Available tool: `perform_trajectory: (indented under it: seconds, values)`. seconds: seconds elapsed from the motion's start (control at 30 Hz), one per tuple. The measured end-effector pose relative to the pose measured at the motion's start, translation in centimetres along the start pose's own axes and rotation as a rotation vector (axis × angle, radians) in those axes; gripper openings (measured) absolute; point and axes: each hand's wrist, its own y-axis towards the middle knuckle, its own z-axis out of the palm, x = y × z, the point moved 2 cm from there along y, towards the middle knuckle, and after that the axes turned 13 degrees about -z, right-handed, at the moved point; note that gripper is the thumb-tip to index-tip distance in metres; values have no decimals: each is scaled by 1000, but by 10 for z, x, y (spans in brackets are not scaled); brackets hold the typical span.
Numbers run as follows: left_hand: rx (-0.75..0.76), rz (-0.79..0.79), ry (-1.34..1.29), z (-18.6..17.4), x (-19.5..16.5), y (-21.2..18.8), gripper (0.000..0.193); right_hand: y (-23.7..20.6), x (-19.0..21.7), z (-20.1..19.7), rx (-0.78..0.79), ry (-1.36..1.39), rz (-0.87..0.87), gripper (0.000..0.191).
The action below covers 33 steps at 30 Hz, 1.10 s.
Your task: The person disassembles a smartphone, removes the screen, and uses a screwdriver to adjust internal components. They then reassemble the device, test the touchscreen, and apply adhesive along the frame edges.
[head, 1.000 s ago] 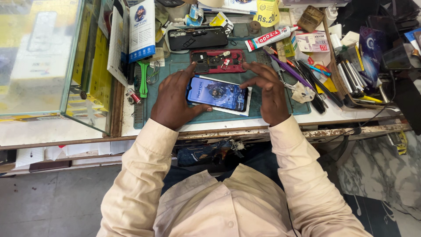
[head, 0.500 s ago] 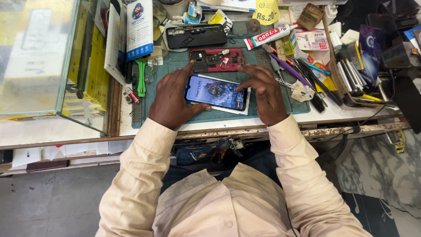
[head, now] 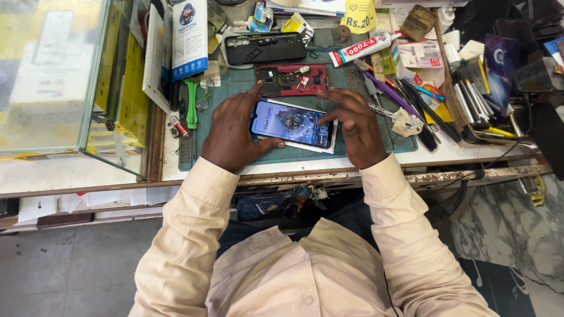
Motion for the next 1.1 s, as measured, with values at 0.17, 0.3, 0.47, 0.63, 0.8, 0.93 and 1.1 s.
perform_trajectory:
  seconds: [0.17,0.3,0.47,0.63,0.8,0.93,1.1]
  values:
    - [-4,-1,5,1,1,0,119,-1,-1,0,-42,-4,-1,94]
    - [7,-15,3,-1,0,-1,119,-4,-5,-1,-111,-42,33,91]
    - [0,-1,6,-3,-3,0,119,-7,-9,-1,-180,-85,93,86]
    - [17,-21,-1,-4,-4,0,119,-10,-8,0,-145,-23,118,88]
    - [-1,-6,6,-4,-2,0,119,-9,-5,2,-142,30,123,91]
    - [2,-4,18,-1,-1,0,120,-9,-4,0,-114,4,114,92]
    - [-6,6,17,0,-1,0,121,-9,-7,1,-85,-44,107,92]
